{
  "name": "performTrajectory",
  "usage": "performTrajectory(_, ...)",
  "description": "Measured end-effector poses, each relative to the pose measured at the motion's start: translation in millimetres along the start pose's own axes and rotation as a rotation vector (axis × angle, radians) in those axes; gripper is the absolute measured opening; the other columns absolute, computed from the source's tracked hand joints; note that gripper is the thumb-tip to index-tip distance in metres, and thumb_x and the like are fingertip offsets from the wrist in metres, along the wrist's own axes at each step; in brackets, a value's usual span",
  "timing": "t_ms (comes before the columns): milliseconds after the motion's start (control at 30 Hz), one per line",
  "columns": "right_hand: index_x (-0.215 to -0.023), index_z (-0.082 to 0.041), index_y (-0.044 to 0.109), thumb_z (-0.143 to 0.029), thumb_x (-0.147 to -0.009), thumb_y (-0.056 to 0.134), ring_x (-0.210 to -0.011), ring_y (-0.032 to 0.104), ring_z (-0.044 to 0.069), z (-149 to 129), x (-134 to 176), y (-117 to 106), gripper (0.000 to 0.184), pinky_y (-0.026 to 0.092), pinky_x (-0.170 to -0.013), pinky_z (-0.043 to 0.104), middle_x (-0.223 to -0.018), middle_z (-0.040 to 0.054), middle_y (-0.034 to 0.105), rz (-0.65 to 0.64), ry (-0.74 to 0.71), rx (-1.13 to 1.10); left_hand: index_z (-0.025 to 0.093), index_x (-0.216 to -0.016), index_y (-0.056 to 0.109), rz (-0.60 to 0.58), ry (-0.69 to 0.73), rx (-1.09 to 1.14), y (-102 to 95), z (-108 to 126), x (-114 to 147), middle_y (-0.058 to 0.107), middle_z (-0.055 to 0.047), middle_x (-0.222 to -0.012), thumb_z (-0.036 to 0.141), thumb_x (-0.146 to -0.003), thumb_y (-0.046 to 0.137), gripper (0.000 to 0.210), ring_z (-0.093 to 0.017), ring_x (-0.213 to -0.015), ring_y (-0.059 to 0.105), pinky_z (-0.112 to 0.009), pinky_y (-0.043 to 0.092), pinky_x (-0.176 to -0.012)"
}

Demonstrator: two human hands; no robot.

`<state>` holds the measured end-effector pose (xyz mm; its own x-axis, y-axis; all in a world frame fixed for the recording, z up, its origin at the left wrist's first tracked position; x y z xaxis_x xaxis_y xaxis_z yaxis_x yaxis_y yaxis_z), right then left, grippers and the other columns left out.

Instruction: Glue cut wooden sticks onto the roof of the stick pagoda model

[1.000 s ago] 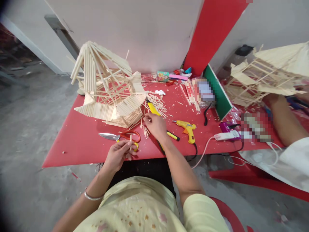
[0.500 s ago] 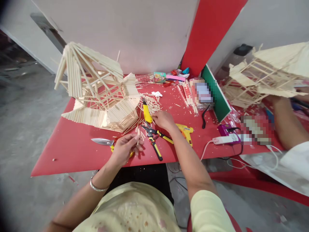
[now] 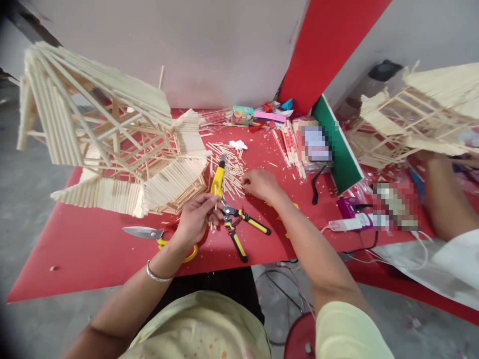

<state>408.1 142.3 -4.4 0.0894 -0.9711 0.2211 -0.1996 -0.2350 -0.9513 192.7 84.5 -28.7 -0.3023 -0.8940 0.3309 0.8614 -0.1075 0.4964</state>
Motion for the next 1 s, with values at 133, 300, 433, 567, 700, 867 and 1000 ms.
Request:
performTrajectory(133,-0.089,-0.029,0.077,-0.030,-0.078,0.061,-0.081,0.065,0.019,3,-6,2,0.020,0.036,-0.062,0.025,-0.089,0.0010,0.076,-0.023,0.019,0.021,0.013,-0.088,0.064,-0.002,-0.029,0.006,-3.1,-1,-1,0.070,-0.005,-0.076,0.040,-0.075,0.077,0.033,-0.012,-0.050,0.063,-0.019,0.046,-0.036)
performTrajectory(300,-0.090,-0.030,0.077,-0.030,-0.078,0.061,-0.082,0.065,0.018,3,-5,-4,0.020,0.035,-0.061,0.025,-0.090,0.0006,0.076,-0.033,0.014,0.015,0.013,-0.086,0.064,-0.049,-0.039,0.001,-2.3,-3,0,0.069,-0.004,-0.075,0.038,-0.076,0.076,0.030,-0.012,-0.051,0.064,-0.019,0.046,-0.037)
performTrajectory(433,-0.093,-0.029,0.076,-0.034,-0.082,0.059,-0.081,0.064,0.019,-8,2,-8,0.021,0.033,-0.060,0.026,-0.089,0.0012,0.076,0.010,-0.005,0.027,0.013,-0.086,0.065,-0.062,-0.047,-0.004,-3.8,-5,2,0.070,-0.004,-0.075,0.039,-0.078,0.075,0.029,-0.012,-0.049,0.063,-0.020,0.045,-0.036)
performTrajectory(567,-0.089,-0.030,0.075,-0.036,-0.082,0.058,-0.079,0.063,0.017,-22,10,-4,0.019,0.031,-0.059,0.026,-0.087,-0.0007,0.075,-0.029,-0.070,0.019,0.013,-0.085,0.064,-0.043,-0.038,-0.004,-5.9,-4,2,0.070,-0.004,-0.072,0.039,-0.079,0.074,0.028,-0.011,-0.047,0.062,-0.018,0.045,-0.036)
performTrajectory(700,-0.082,-0.028,0.075,-0.034,-0.080,0.058,-0.077,0.064,0.018,-29,12,5,0.018,0.029,-0.058,0.027,-0.084,0.0024,0.075,-0.048,-0.024,0.057,0.013,-0.085,0.065,-0.044,-0.037,-0.001,-8.1,-5,1,0.069,-0.003,-0.068,0.038,-0.079,0.074,0.027,-0.011,-0.047,0.062,-0.018,0.045,-0.037)
performTrajectory(867,-0.085,-0.029,0.075,-0.033,-0.080,0.059,-0.081,0.065,0.020,-28,11,12,0.018,0.033,-0.061,0.027,-0.089,0.0029,0.076,-0.036,0.013,0.057,0.014,-0.087,0.064,-0.040,-0.043,0.011,-10.6,-7,1,0.069,-0.003,-0.071,0.039,-0.078,0.074,0.029,-0.012,-0.047,0.062,-0.019,0.045,-0.036)
performTrajectory(1000,-0.091,-0.028,0.076,-0.035,-0.083,0.057,-0.084,0.065,0.020,-29,9,9,0.022,0.035,-0.063,0.026,-0.092,0.0039,0.076,-0.003,0.028,0.039,0.014,-0.087,0.064,-0.039,-0.046,0.005,-10.8,-7,1,0.069,-0.003,-0.071,0.041,-0.077,0.075,0.032,-0.012,-0.047,0.062,-0.020,0.045,-0.036)
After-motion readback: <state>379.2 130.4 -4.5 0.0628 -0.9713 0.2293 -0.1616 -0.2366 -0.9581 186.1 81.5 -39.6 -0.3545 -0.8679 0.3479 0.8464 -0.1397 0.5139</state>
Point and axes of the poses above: each hand's wrist, its own x-axis away from the middle knuckle, its own y-axis out of the palm, z = x × y, the point moved 1 cm from there along -x, towards the middle knuckle
